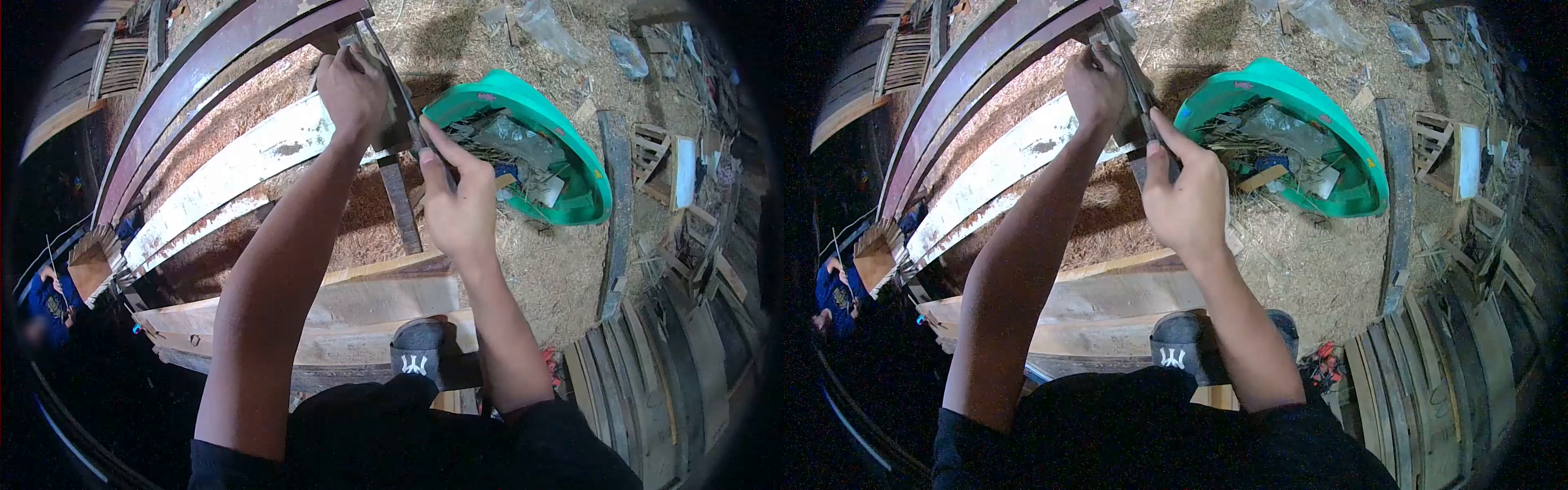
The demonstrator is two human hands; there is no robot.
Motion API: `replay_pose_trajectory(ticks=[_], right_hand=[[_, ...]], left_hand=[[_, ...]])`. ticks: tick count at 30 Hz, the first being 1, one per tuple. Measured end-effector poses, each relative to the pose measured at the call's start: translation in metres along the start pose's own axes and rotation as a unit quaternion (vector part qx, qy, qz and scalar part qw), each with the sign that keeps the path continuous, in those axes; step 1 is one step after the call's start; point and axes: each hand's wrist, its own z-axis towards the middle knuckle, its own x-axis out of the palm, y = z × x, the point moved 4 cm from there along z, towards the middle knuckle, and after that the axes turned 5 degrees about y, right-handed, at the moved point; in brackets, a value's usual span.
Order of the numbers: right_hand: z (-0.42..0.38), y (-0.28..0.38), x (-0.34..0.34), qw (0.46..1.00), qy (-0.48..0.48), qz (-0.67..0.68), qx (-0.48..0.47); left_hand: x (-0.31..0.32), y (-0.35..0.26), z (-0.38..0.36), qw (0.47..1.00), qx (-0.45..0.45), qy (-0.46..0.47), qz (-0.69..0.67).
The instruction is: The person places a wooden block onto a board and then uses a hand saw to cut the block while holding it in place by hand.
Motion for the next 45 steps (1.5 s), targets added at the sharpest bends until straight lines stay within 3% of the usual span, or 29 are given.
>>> replay_pose_trajectory(ticks=[3, 5, 7, 11, 14, 15, 17, 20, 23, 24, 25, 28, 30, 33, 35, 37, 40, 43, 45], right_hand=[[-0.018, -0.009, -0.006, 0.999, 0.002, 0.047, -0.013], [-0.042, -0.006, -0.011, 0.998, 0.027, 0.024, 0.044], [-0.034, -0.002, -0.006, 0.999, 0.0, 0.038, -0.031], [0.005, -0.005, 0.005, 1.0, 0.007, 0.001, 0.019], [-0.028, -0.006, -0.003, 0.998, -0.009, 0.029, -0.054], [-0.045, -0.008, -0.007, 0.997, 0.016, 0.055, 0.045], [-0.04, -0.002, -0.004, 0.997, -0.008, 0.06, -0.038], [0.01, -0.008, 0.01, 1.0, 0.001, 0.005, -0.009], [-0.015, 0.002, -0.001, 0.998, 0.017, 0.055, 0.034], [-0.031, -0.007, -0.003, 0.998, -0.006, 0.026, -0.051], [-0.046, -0.005, -0.006, 0.999, 0.005, 0.053, 0.004], [-0.026, 0.003, 0.001, 0.999, 0.004, 0.045, -0.002], [0.008, -0.003, 0.009, 1.0, 0.008, 0.021, 0.013], [-0.013, -0.006, 0.004, 0.999, -0.004, 0.038, -0.033], [-0.048, -0.007, -0.003, 0.996, 0.013, 0.08, 0.039], [-0.043, 0.002, -0.001, 0.998, -0.008, 0.065, -0.024], [0.007, -0.005, 0.009, 1.0, 0.002, 0.024, 0.009], [-0.012, -0.01, 0.005, 0.998, -0.017, 0.027, -0.058], [-0.046, -0.007, -0.004, 0.998, -0.02, 0.038, -0.054]], left_hand=[[0.004, 0.001, -0.003, 1.0, 0.01, -0.021, -0.001], [0.006, 0.005, 0.004, 0.999, 0.033, -0.016, -0.008], [0.007, 0.007, 0.003, 0.999, 0.037, -0.005, -0.007], [0.007, 0.007, 0.002, 0.999, 0.035, -0.028, 0.001], [0.009, 0.007, 0.004, 0.999, 0.035, -0.016, 0.008], [0.009, 0.008, 0.005, 0.999, 0.033, -0.011, 0.006], [0.01, 0.01, 0.004, 0.998, 0.054, -0.02, -0.004], [0.008, 0.007, 0.0, 0.998, 0.058, -0.026, -0.011], [0.008, 0.005, 0.003, 0.999, 0.039, -0.006, -0.016], [0.009, 0.006, 0.004, 0.999, 0.033, 0.009, -0.02], [0.01, 0.006, 0.005, 0.999, 0.033, 0.007, -0.021], [0.011, 0.007, 0.001, 0.998, 0.054, 0.006, -0.014], [0.008, 0.003, -0.002, 0.995, 0.082, -0.057, -0.001], [0.008, 0.004, 0.003, 0.997, 0.069, -0.013, 0.031], [0.008, 0.003, 0.005, 0.998, 0.067, -0.008, 0.011], [0.009, 0.005, 0.002, 0.998, 0.063, 0.0, -0.005], [0.006, 0.004, 0.001, 0.997, 0.065, -0.033, 0.02], [0.009, 0.004, 0.001, 0.998, 0.055, -0.012, 0.01], [0.012, 0.007, 0.004, 0.999, 0.047, -0.007, -0.02]])
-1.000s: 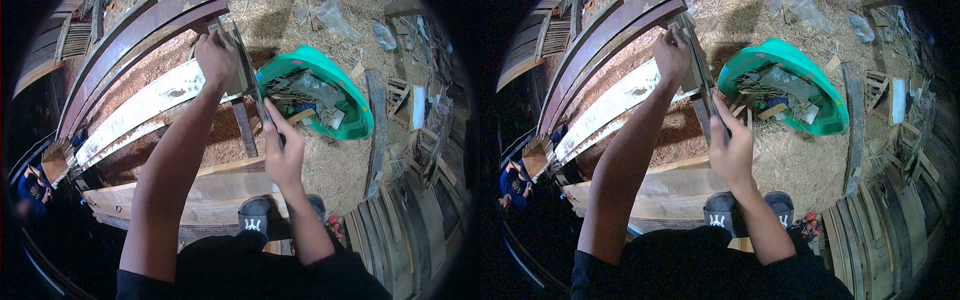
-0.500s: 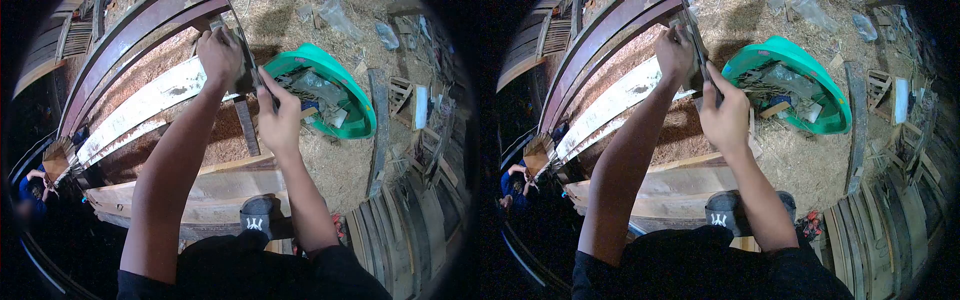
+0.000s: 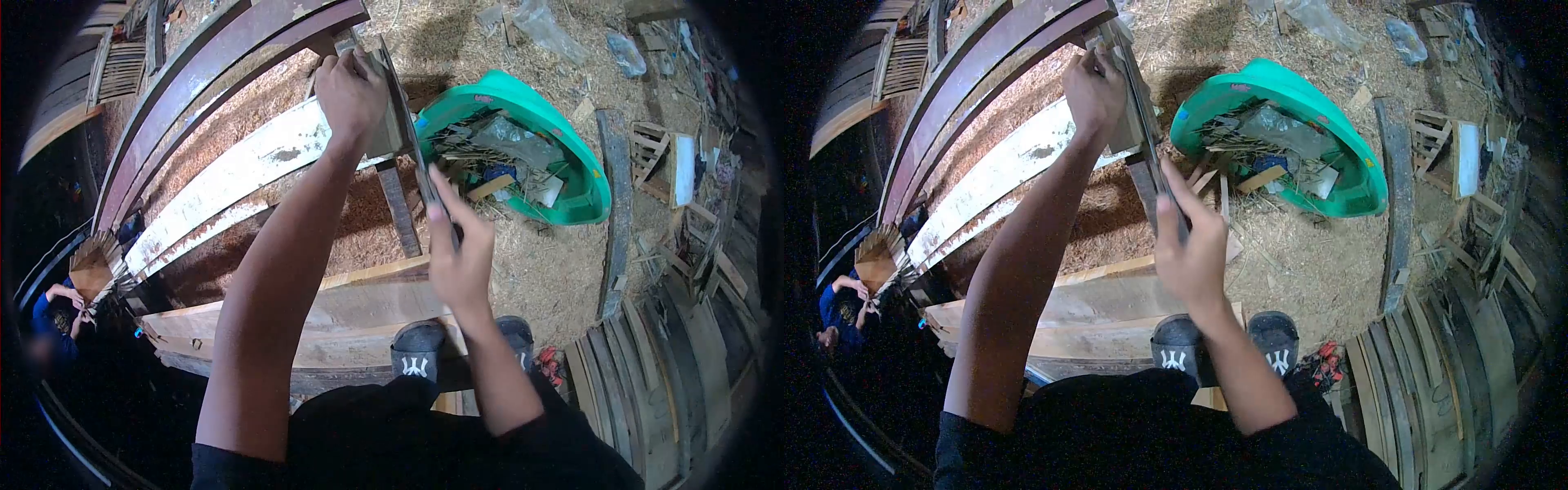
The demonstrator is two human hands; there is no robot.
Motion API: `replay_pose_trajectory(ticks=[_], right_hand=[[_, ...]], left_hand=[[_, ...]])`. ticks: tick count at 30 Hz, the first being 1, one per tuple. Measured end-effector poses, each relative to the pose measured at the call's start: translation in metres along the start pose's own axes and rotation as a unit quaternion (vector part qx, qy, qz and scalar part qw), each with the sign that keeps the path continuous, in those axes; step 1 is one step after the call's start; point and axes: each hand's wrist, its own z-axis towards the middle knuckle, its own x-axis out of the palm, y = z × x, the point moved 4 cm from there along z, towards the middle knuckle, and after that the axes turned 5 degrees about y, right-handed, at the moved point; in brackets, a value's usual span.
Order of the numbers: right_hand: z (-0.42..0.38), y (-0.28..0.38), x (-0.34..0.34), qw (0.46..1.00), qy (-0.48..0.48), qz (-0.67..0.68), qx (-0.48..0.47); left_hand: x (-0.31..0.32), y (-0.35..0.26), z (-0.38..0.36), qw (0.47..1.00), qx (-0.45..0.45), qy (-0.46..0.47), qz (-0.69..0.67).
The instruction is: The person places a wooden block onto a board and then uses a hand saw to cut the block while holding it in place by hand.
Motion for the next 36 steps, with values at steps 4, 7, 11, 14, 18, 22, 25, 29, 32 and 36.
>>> replay_pose_trajectory(ticks=[4, 7, 11, 14, 18, 22, 25, 29, 32, 36], right_hand=[[0.029, -0.002, 0.009, 0.997, 0.018, 0.01, 0.068], [0.035, -0.01, 0.009, 1.0, 0.018, -0.004, 0.018], [-0.001, 0.004, -0.001, 0.999, 0.017, 0.008, 0.047], [0.031, -0.004, 0.01, 1.0, 0.012, -0.007, 0.01], [0.035, -0.007, 0.012, 1.0, 0.007, -0.018, -0.008], [-0.01, 0.005, 0.001, 0.999, 0.006, 0.005, 0.04], [0.045, -0.014, 0.016, 1.0, 0.0, -0.021, 0.0], [0.022, -0.001, 0.009, 1.0, -0.007, -0.007, 0.021], [-0.005, 0.0, 0.003, 0.994, 0.019, -0.003, 0.104], [0.042, -0.005, 0.013, 0.999, 0.004, -0.036, -0.003]], left_hand=[[0.002, 0.002, -0.002, 0.999, 0.03, -0.023, 0.016], [-0.002, -0.005, -0.004, 0.998, 0.048, -0.049, 0.008], [-0.005, -0.008, 0.0, 0.998, 0.012, -0.008, 0.058], [-0.004, -0.005, -0.005, 0.999, 0.025, -0.01, 0.045], [-0.002, -0.003, -0.001, 0.999, 0.011, -0.002, 0.035], [-0.001, -0.002, 0.0, 0.999, 0.003, 0.006, 0.047], [-0.002, -0.001, -0.003, 0.999, 0.033, -0.029, 0.012], [-0.002, -0.005, -0.004, 1.0, 0.0, -0.012, 0.017], [0.0, -0.001, 0.001, 1.0, 0.003, -0.011, 0.019], [-0.001, -0.003, -0.002, 0.999, 0.017, -0.026, 0.02]])
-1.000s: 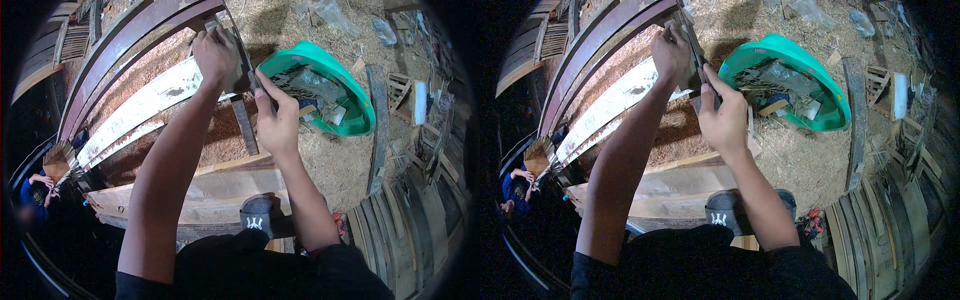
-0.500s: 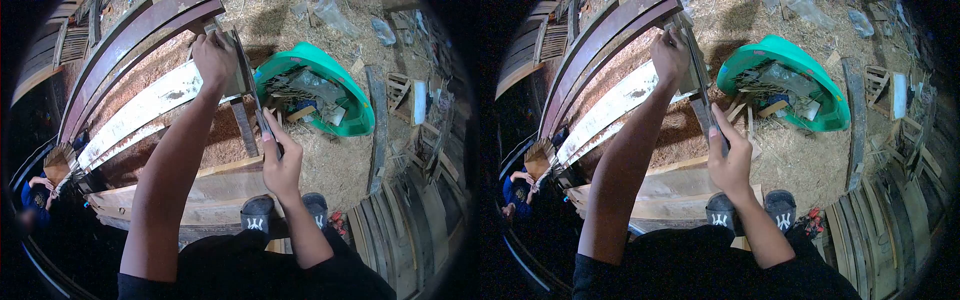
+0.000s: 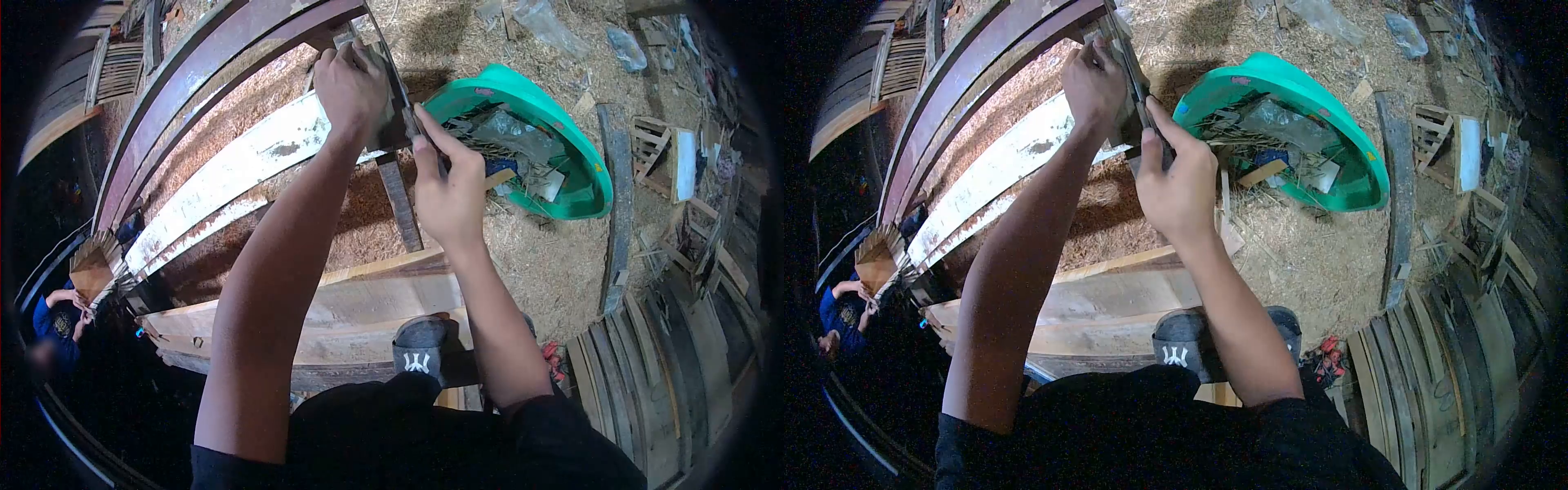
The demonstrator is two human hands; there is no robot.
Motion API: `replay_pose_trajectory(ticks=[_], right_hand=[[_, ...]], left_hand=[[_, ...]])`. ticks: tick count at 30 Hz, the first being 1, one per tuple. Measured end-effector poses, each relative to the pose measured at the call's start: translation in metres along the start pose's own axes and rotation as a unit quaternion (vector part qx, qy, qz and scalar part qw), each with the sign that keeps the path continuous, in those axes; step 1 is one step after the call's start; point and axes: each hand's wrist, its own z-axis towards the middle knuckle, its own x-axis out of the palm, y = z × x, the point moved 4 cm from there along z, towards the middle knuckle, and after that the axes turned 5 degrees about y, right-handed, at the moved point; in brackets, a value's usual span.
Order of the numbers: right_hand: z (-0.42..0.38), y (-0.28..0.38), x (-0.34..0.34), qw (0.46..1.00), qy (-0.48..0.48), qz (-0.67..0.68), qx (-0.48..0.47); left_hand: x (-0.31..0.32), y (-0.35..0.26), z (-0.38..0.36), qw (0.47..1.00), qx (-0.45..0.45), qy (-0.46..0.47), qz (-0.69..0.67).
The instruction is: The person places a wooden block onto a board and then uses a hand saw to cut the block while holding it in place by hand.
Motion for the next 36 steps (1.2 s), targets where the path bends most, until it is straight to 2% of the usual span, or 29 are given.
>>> replay_pose_trajectory(ticks=[3, 6, 10, 12, 13, 14, 16, 20, 23, 25, 28, 29, 30, 32, 34, 36], right_hand=[[-0.022, 0.0, -0.004, 1.0, -0.01, 0.012, 0.002], [-0.049, 0.011, -0.011, 0.998, -0.003, 0.031, 0.048], [0.001, 0.003, 0.001, 1.0, 0.005, -0.003, 0.01], [-0.002, 0.004, -0.002, 0.999, 0.006, 0.026, 0.043], [-0.015, 0.009, -0.005, 1.0, -0.012, 0.012, -0.003], [-0.032, 0.014, -0.01, 0.998, -0.004, 0.031, 0.053], [-0.039, 0.013, -0.008, 1.0, -0.022, -0.003, 0.011], [0.015, 0.002, 0.007, 0.999, -0.029, -0.028, 0.001], [-0.018, 0.009, -0.004, 1.0, -0.016, 0.012, 0.02], [-0.045, 0.013, -0.011, 1.0, -0.008, -0.008, 0.004], [-0.019, 0.01, -0.002, 0.999, -0.016, 0.029, 0.01], [0.0, 0.005, 0.002, 1.0, -0.016, 0.003, 0.014], [0.01, 0.01, 0.004, 0.999, -0.011, 0.003, 0.05], [-0.004, 0.001, 0.001, 1.0, -0.021, -0.002, -0.016], [-0.04, 0.008, -0.01, 1.0, -0.03, 0.002, -0.006], [-0.046, 0.009, -0.01, 1.0, -0.022, 0.022, 0.0]], left_hand=[[0.0, 0.001, 0.002, 0.999, -0.022, 0.032, -0.006], [-0.001, 0.0, 0.0, 1.0, 0.008, 0.003, 0.002], [-0.004, -0.002, 0.001, 1.0, -0.001, -0.013, -0.006], [-0.003, -0.003, 0.0, 0.999, -0.029, 0.015, -0.015], [-0.001, -0.004, -0.001, 0.999, -0.029, 0.016, -0.018], [0.0, -0.004, 0.002, 1.0, -0.024, 0.017, -0.011], [-0.003, -0.002, 0.004, 1.0, -0.024, 0.017, 0.001], [-0.003, -0.002, 0.0, 1.0, 0.009, -0.01, 0.007], [-0.001, -0.004, -0.001, 1.0, -0.006, 0.015, -0.002], [-0.002, -0.004, 0.0, 0.999, 0.014, -0.026, 0.037], [-0.001, -0.002, 0.0, 1.0, -0.004, 0.001, 0.008], [-0.003, -0.002, -0.001, 1.0, -0.002, -0.001, 0.009], [-0.004, -0.003, 0.0, 1.0, -0.009, 0.001, 0.003], [-0.003, -0.007, -0.002, 1.0, -0.015, 0.009, -0.005], [-0.004, -0.007, -0.001, 0.999, -0.003, -0.03, 0.03], [-0.003, -0.002, 0.0, 1.0, -0.009, -0.001, 0.023]])
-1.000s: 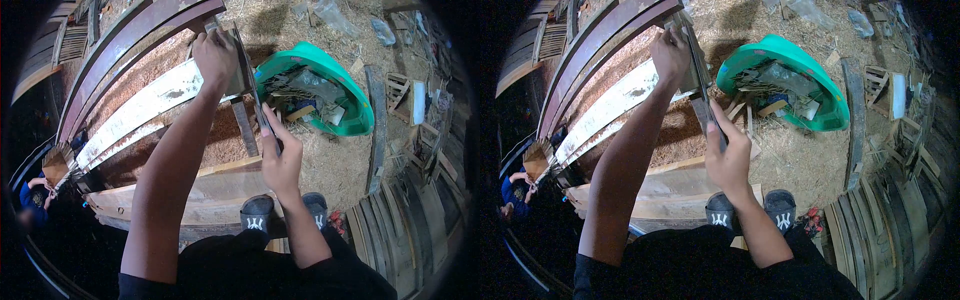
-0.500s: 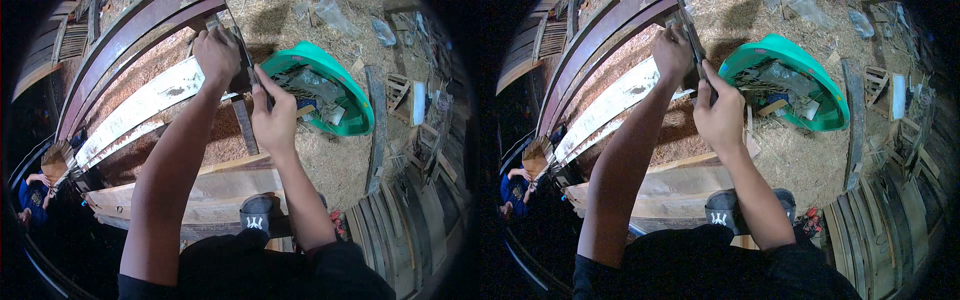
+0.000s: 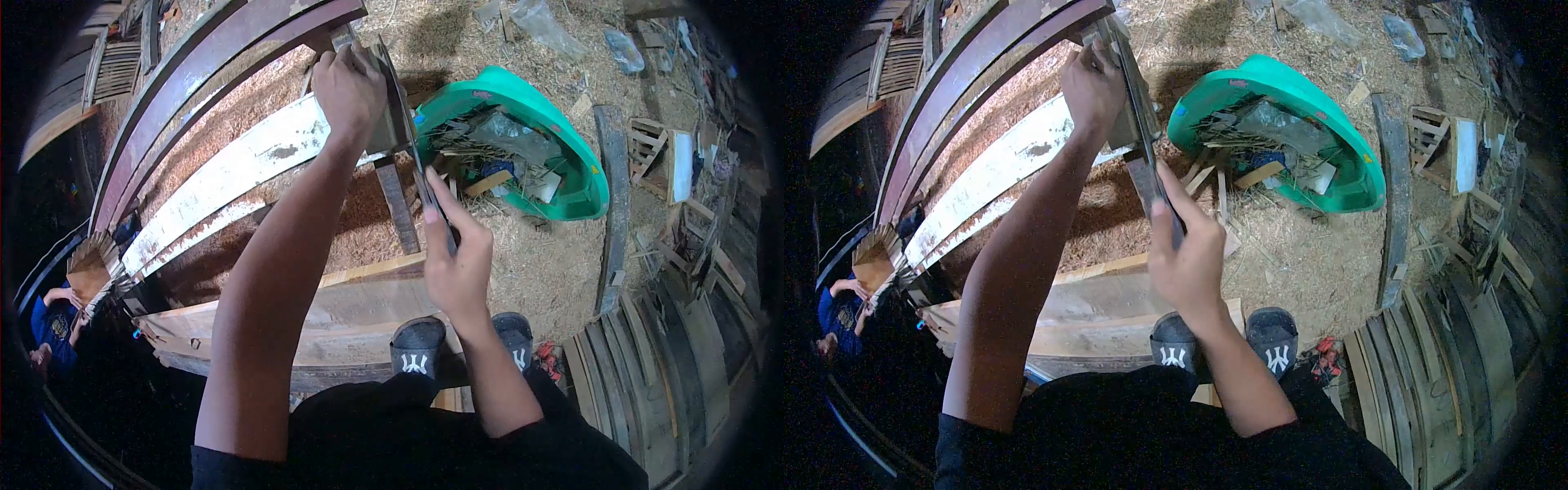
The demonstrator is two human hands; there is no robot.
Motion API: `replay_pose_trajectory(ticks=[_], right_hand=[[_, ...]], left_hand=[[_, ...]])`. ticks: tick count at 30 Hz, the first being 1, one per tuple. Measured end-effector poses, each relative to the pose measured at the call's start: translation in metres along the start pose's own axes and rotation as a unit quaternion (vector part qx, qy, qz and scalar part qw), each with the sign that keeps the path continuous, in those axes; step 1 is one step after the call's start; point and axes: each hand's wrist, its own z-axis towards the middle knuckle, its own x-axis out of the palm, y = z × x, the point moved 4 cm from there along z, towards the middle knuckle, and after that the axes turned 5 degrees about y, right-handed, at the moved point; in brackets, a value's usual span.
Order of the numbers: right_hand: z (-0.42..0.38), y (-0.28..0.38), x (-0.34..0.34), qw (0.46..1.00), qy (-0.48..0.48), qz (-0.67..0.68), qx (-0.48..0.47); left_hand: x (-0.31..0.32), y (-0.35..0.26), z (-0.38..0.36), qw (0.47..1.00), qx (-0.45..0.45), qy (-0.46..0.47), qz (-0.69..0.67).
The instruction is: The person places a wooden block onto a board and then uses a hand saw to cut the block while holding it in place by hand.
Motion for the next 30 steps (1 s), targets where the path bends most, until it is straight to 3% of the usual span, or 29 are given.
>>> replay_pose_trajectory(ticks=[2, 4, 7, 8, 14, 17, 18, 20, 23, 30], right_hand=[[0.029, 0.001, 0.009, 0.999, 0.018, 0.0, 0.031], [0.051, -0.003, 0.015, 0.999, 0.009, -0.039, -0.022], [0.023, 0.001, 0.006, 0.995, 0.032, 0.035, 0.091], [0.007, 0.001, -0.001, 1.0, 0.009, -0.023, 0.002], [0.05, 0.002, 0.013, 0.998, 0.028, -0.012, 0.047], [0.021, 0.006, 0.003, 0.996, 0.028, 0.034, 0.08], [0.008, 0.014, -0.002, 0.999, 0.017, 0.018, 0.044], [0.003, 0.012, -0.003, 0.997, 0.038, 0.008, 0.068], [0.055, 0.0, 0.013, 0.995, 0.046, -0.011, 0.085], [0.004, 0.013, -0.002, 0.997, 0.028, 0.03, 0.058]], left_hand=[[0.003, 0.002, -0.001, 1.0, 0.001, -0.002, -0.02], [0.0, 0.002, 0.001, 1.0, -0.005, 0.006, -0.018], [0.002, -0.002, -0.001, 1.0, -0.008, 0.018, -0.009], [0.002, -0.001, 0.0, 1.0, -0.009, 0.01, 0.002], [0.004, 0.001, 0.0, 1.0, 0.007, -0.009, -0.012], [0.002, 0.0, 0.001, 0.999, -0.018, 0.028, -0.02], [0.004, 0.002, 0.003, 0.999, -0.019, 0.026, -0.021], [0.005, 0.006, 0.001, 0.999, 0.012, 0.013, -0.035], [-0.001, -0.002, 0.0, 0.999, -0.014, 0.012, -0.029], [0.003, 0.004, 0.002, 0.999, -0.009, 0.018, -0.036]])
